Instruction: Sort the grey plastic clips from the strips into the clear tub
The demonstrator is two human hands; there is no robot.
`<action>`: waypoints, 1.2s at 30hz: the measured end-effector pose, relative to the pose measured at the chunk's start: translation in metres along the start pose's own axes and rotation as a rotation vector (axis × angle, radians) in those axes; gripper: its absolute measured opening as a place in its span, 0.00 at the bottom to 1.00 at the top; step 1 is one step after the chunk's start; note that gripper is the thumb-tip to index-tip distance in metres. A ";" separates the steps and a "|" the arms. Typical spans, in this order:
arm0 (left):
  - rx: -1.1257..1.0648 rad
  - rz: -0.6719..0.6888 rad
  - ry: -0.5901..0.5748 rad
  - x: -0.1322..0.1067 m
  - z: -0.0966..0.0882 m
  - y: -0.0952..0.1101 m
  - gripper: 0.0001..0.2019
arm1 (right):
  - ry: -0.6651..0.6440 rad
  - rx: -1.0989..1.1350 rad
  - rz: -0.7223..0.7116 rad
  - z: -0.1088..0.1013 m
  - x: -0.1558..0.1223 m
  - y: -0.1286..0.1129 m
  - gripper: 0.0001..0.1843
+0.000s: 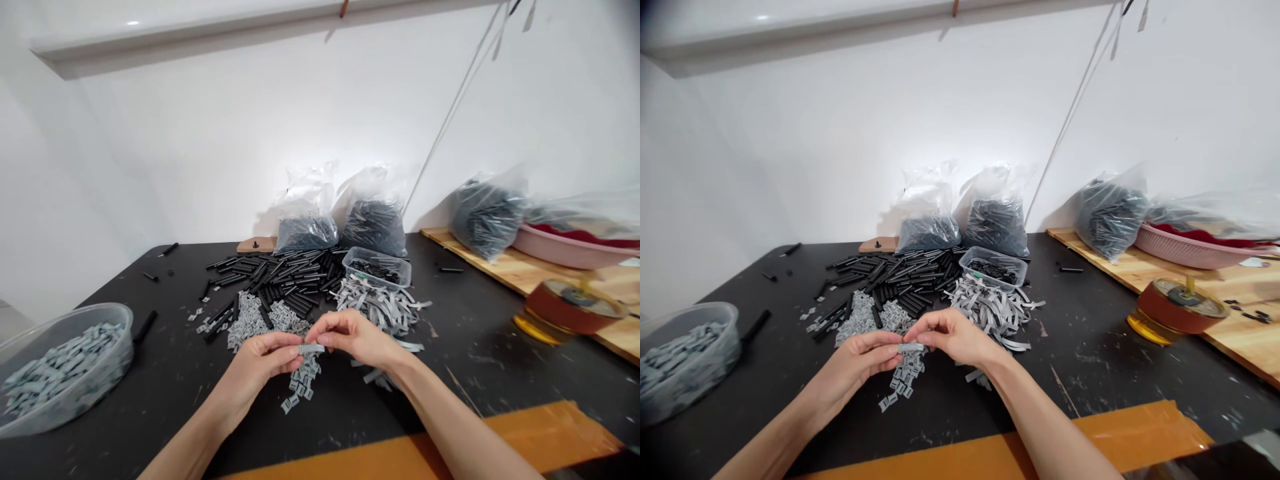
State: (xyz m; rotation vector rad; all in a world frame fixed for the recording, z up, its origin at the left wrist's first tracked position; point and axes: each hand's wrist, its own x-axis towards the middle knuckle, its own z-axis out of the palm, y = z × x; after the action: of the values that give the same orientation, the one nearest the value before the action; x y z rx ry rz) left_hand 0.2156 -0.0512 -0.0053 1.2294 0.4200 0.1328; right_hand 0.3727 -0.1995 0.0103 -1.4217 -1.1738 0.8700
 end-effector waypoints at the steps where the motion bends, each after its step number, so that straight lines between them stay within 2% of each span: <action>1: -0.022 0.000 -0.009 0.001 -0.002 -0.002 0.11 | -0.018 0.003 -0.007 -0.002 -0.001 -0.002 0.12; 8: -0.089 -0.010 -0.081 0.005 -0.006 -0.010 0.11 | -0.080 0.117 -0.021 0.000 0.001 0.003 0.12; 11: -0.079 -0.011 -0.106 0.004 -0.006 -0.012 0.11 | -0.178 0.157 0.048 0.000 0.000 0.003 0.15; 14: -0.076 -0.004 -0.121 0.003 -0.005 -0.012 0.10 | -0.214 0.186 0.119 0.000 -0.002 0.003 0.18; 19: -0.080 0.011 -0.084 0.004 -0.004 -0.012 0.11 | -0.146 0.239 0.185 0.003 -0.001 0.006 0.18; 22: -0.099 0.020 -0.081 0.004 -0.004 -0.013 0.11 | -0.111 0.279 0.167 0.003 -0.001 0.007 0.16; 28: -0.101 0.023 -0.074 0.003 -0.001 -0.012 0.10 | -0.126 0.270 0.130 0.003 -0.001 0.006 0.17; 36: -0.168 0.044 -0.072 0.003 -0.001 -0.012 0.09 | 0.011 0.300 0.193 0.007 0.001 0.007 0.18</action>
State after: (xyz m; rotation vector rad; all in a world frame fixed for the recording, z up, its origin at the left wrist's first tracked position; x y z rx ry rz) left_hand 0.2165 -0.0530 -0.0175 1.0746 0.3130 0.1575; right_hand 0.3677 -0.1963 0.0024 -1.3025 -0.8645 1.1202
